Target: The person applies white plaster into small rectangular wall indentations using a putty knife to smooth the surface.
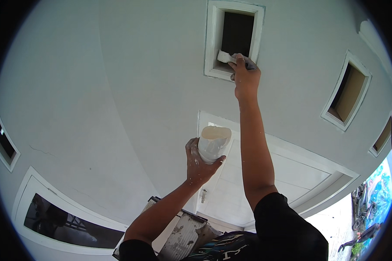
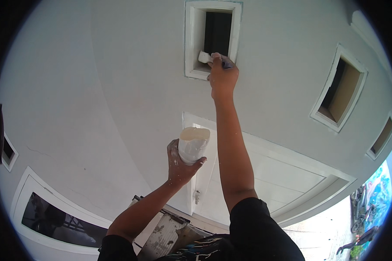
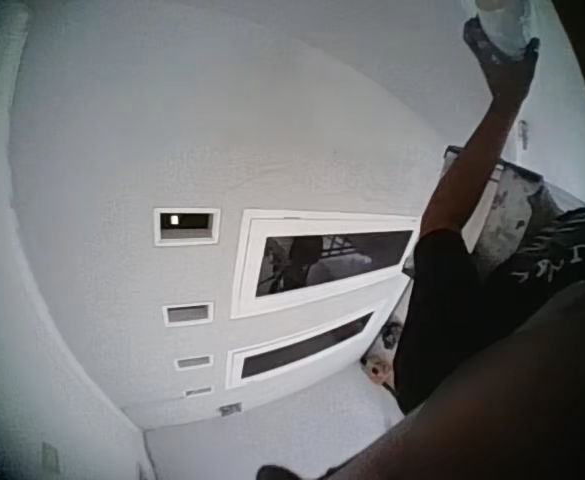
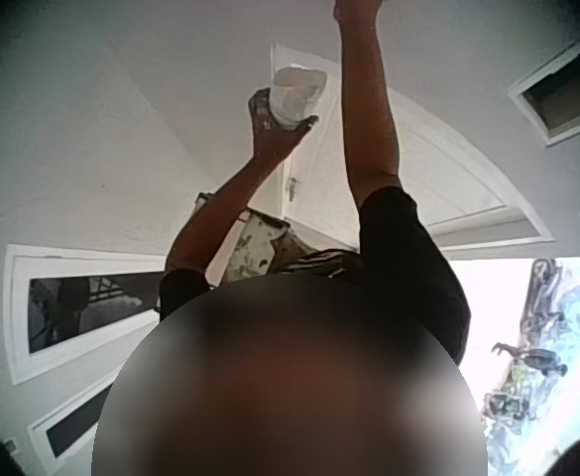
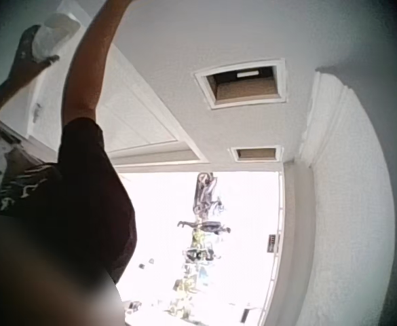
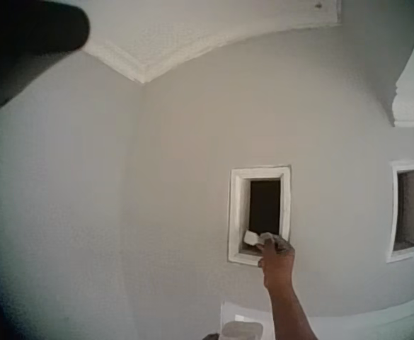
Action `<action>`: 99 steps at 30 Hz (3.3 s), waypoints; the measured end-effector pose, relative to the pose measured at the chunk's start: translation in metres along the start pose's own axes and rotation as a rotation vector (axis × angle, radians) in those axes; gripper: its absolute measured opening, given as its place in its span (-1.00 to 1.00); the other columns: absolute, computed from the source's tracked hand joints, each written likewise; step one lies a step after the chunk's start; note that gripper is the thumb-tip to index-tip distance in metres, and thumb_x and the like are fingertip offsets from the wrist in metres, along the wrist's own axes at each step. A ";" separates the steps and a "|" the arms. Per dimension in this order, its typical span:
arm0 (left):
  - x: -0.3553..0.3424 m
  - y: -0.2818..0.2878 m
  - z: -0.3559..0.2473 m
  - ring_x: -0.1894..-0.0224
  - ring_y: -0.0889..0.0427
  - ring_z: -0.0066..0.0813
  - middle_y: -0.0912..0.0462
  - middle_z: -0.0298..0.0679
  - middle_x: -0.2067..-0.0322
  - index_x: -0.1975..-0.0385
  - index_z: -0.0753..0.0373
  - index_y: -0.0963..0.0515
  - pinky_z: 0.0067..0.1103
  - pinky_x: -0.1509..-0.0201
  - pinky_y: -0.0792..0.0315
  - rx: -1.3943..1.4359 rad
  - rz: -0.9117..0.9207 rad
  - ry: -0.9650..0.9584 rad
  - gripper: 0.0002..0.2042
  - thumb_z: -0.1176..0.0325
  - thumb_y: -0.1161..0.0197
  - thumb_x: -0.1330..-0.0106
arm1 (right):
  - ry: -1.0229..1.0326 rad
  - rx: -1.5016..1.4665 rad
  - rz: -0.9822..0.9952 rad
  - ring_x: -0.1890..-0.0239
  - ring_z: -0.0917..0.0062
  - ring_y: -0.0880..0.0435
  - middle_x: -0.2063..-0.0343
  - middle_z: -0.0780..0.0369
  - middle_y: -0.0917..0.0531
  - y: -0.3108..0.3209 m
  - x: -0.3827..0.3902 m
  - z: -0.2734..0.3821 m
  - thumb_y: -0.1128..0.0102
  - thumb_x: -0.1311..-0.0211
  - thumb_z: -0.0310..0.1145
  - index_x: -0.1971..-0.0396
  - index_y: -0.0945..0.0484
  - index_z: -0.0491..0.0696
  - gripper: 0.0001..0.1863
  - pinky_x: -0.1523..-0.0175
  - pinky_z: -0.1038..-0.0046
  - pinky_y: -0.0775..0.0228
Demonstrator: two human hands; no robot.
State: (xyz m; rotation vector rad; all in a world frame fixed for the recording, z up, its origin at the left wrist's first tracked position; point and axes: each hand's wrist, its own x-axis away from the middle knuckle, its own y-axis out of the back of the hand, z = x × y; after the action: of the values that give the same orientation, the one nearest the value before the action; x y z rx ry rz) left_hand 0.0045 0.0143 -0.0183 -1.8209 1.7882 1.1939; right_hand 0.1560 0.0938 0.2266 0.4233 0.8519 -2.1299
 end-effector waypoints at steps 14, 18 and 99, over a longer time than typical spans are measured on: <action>0.001 0.002 0.001 -0.33 -0.26 0.13 -0.18 0.11 -0.23 -0.32 0.39 -0.07 -0.05 -0.38 -0.36 0.006 -0.004 -0.002 0.01 0.17 -0.69 -0.01 | 0.011 0.185 0.035 0.60 0.62 -0.54 0.41 0.22 -0.73 -0.004 0.000 -0.009 -0.25 -0.48 -0.27 0.06 -0.72 -0.20 -0.71 0.55 0.52 -0.32; -0.001 0.001 -0.002 -0.34 -0.22 0.17 -0.19 0.14 -0.22 -0.33 0.45 -0.04 -0.05 -0.36 -0.43 -0.053 0.006 -0.045 0.05 0.13 -0.69 -0.01 | 0.181 0.158 -0.124 0.43 0.52 -0.63 0.36 0.16 -0.74 -0.012 -0.010 -0.020 -0.24 -0.48 -0.32 0.08 -0.72 -0.24 -0.72 0.30 0.44 -0.44; -0.005 0.011 0.003 -0.20 -0.50 0.10 -0.26 0.09 -0.23 -0.32 0.34 -0.16 -0.16 -0.20 -0.64 -0.007 -0.045 0.020 -0.01 0.21 -0.69 0.08 | 0.175 0.658 0.211 0.52 0.43 -0.76 0.40 0.13 -0.71 -0.010 -0.029 0.016 -0.18 -0.46 -0.38 0.09 -0.66 -0.25 -0.76 0.38 0.42 -0.69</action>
State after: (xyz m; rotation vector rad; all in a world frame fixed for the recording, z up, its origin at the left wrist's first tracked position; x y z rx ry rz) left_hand -0.0058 0.0180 -0.0129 -1.8731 1.7462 1.1703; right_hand 0.1661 0.1031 0.2581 0.9982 0.1559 -2.1514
